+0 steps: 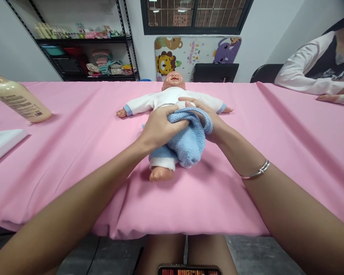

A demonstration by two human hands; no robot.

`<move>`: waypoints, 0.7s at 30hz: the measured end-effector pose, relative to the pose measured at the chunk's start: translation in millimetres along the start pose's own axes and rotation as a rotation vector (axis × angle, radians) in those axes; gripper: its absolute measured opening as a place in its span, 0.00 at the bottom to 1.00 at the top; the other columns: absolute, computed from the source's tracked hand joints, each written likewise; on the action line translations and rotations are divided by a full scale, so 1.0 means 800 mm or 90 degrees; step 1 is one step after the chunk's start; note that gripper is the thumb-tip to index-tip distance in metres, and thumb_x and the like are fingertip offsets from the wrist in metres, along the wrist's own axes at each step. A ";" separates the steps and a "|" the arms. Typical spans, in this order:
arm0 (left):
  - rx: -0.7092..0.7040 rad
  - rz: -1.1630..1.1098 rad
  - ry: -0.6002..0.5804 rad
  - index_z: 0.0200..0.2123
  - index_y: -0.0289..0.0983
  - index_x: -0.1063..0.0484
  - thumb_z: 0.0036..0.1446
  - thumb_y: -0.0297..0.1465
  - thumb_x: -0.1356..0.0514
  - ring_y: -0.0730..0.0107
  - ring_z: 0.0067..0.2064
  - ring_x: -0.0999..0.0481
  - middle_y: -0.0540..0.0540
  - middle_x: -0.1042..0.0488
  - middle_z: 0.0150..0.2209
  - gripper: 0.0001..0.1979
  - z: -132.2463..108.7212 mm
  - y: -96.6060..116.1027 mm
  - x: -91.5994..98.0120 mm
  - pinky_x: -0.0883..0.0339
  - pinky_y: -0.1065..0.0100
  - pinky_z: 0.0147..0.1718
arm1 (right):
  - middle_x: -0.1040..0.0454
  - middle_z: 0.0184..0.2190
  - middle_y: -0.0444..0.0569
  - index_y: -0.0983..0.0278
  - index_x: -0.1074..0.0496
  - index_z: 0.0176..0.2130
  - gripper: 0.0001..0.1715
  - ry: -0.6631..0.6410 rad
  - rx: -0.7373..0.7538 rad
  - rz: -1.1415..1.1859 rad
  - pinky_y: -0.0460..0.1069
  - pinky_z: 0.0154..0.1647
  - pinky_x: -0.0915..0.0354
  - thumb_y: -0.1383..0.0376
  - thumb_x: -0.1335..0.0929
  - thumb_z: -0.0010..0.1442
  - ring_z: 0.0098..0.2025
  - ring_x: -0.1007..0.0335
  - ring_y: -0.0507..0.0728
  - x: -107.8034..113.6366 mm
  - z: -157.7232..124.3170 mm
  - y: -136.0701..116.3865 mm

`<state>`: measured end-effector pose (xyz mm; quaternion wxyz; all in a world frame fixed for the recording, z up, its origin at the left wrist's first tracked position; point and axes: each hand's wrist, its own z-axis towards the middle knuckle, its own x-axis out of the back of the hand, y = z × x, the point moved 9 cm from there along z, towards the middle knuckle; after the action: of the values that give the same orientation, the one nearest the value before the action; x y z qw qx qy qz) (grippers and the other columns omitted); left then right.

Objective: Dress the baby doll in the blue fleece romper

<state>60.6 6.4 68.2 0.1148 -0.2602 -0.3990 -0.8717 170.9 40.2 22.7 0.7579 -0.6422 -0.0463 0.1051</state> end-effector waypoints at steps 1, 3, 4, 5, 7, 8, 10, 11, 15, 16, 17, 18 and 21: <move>0.008 -0.012 0.024 0.30 0.34 0.28 0.53 0.31 0.40 0.68 0.36 0.27 0.51 0.26 0.30 0.05 0.001 -0.006 0.003 0.34 0.69 0.39 | 0.25 0.44 0.50 0.63 0.32 0.54 0.27 -0.026 -0.015 0.011 0.54 0.55 0.32 0.51 0.32 0.62 0.50 0.28 0.59 -0.004 0.000 0.002; 0.019 -0.023 0.078 0.30 0.35 0.29 0.53 0.31 0.39 0.68 0.36 0.27 0.51 0.26 0.30 0.05 0.001 -0.014 0.010 0.34 0.68 0.40 | 0.25 0.45 0.50 0.63 0.30 0.52 0.29 -0.088 -0.038 0.015 0.55 0.57 0.33 0.44 0.35 0.64 0.52 0.28 0.60 -0.011 0.000 0.005; 0.022 -0.021 0.100 0.30 0.35 0.29 0.53 0.31 0.39 0.68 0.36 0.27 0.51 0.26 0.30 0.05 0.001 -0.017 0.013 0.34 0.68 0.40 | 0.25 0.45 0.50 0.62 0.29 0.51 0.30 -0.118 -0.043 0.003 0.56 0.57 0.32 0.42 0.36 0.64 0.52 0.29 0.61 -0.013 -0.001 0.006; 0.025 -0.016 0.117 0.30 0.35 0.30 0.53 0.29 0.39 0.68 0.36 0.27 0.51 0.26 0.30 0.03 0.002 -0.020 0.016 0.33 0.67 0.41 | 0.25 0.45 0.49 0.62 0.28 0.51 0.31 -0.140 -0.043 -0.017 0.57 0.56 0.31 0.42 0.35 0.63 0.52 0.29 0.62 -0.013 -0.003 0.006; 0.027 0.000 0.141 0.29 0.35 0.31 0.52 0.26 0.39 0.67 0.36 0.27 0.50 0.26 0.30 0.02 0.006 -0.024 0.020 0.33 0.66 0.42 | 0.25 0.45 0.49 0.61 0.28 0.51 0.28 -0.162 -0.041 -0.057 0.58 0.55 0.30 0.44 0.33 0.63 0.54 0.30 0.63 -0.011 -0.006 0.006; 0.027 0.010 0.149 0.29 0.36 0.31 0.51 0.25 0.39 0.67 0.36 0.27 0.50 0.26 0.30 0.02 0.009 -0.026 0.021 0.33 0.65 0.43 | 0.25 0.45 0.49 0.61 0.28 0.52 0.27 -0.176 -0.039 -0.069 0.58 0.56 0.30 0.46 0.33 0.63 0.55 0.31 0.63 -0.011 -0.008 0.005; 0.031 0.031 0.154 0.28 0.36 0.31 0.51 0.25 0.38 0.65 0.37 0.27 0.49 0.26 0.30 0.04 0.016 -0.031 0.021 0.33 0.63 0.44 | 0.25 0.48 0.50 0.61 0.29 0.54 0.25 -0.206 -0.040 -0.085 0.58 0.58 0.32 0.50 0.32 0.65 0.58 0.32 0.62 -0.014 -0.013 0.003; 0.033 0.040 0.150 0.27 0.36 0.32 0.51 0.25 0.38 0.64 0.37 0.27 0.49 0.26 0.30 0.04 0.019 -0.033 0.019 0.33 0.62 0.44 | 0.26 0.49 0.50 0.62 0.29 0.55 0.25 -0.219 -0.037 -0.098 0.58 0.60 0.33 0.51 0.31 0.64 0.59 0.33 0.62 -0.017 -0.014 0.002; 0.043 0.063 0.101 0.26 0.36 0.32 0.51 0.26 0.39 0.62 0.37 0.27 0.48 0.27 0.29 0.03 0.034 -0.039 0.002 0.33 0.62 0.42 | 0.26 0.51 0.52 0.64 0.28 0.54 0.30 -0.194 -0.031 -0.165 0.59 0.64 0.38 0.52 0.26 0.58 0.59 0.33 0.63 -0.016 -0.011 0.003; 0.049 0.074 0.086 0.27 0.36 0.31 0.51 0.26 0.40 0.61 0.38 0.27 0.47 0.27 0.30 0.03 0.038 -0.040 -0.002 0.33 0.62 0.43 | 0.25 0.50 0.52 0.64 0.28 0.54 0.30 -0.164 -0.030 -0.160 0.60 0.64 0.37 0.51 0.26 0.58 0.57 0.32 0.63 -0.011 -0.008 0.005; 0.056 0.090 0.067 0.28 0.36 0.31 0.51 0.26 0.41 0.60 0.39 0.27 0.47 0.26 0.31 0.01 0.043 -0.040 -0.006 0.33 0.61 0.43 | 0.25 0.49 0.52 0.64 0.28 0.53 0.29 -0.133 -0.029 -0.144 0.59 0.63 0.36 0.51 0.26 0.58 0.56 0.31 0.63 -0.006 -0.004 0.007; 0.065 0.108 0.048 0.29 0.36 0.30 0.51 0.26 0.41 0.59 0.41 0.26 0.46 0.25 0.32 0.01 0.047 -0.041 -0.010 0.33 0.60 0.45 | 0.24 0.47 0.51 0.64 0.27 0.53 0.28 -0.102 -0.026 -0.124 0.59 0.61 0.34 0.51 0.27 0.59 0.55 0.30 0.62 0.001 -0.001 0.009; 0.094 0.152 -0.003 0.40 0.37 0.27 0.51 0.28 0.40 0.55 0.47 0.26 0.44 0.24 0.42 0.12 0.057 -0.047 -0.017 0.34 0.57 0.50 | 0.23 0.37 0.49 0.64 0.24 0.44 0.24 -0.029 0.006 -0.105 0.57 0.53 0.30 0.51 0.25 0.55 0.47 0.26 0.61 0.025 0.010 0.016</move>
<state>73.5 64.8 61.7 0.2358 -0.2989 -0.4285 -0.8194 187.8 54.0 9.9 0.7656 -0.6302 -0.1155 0.0570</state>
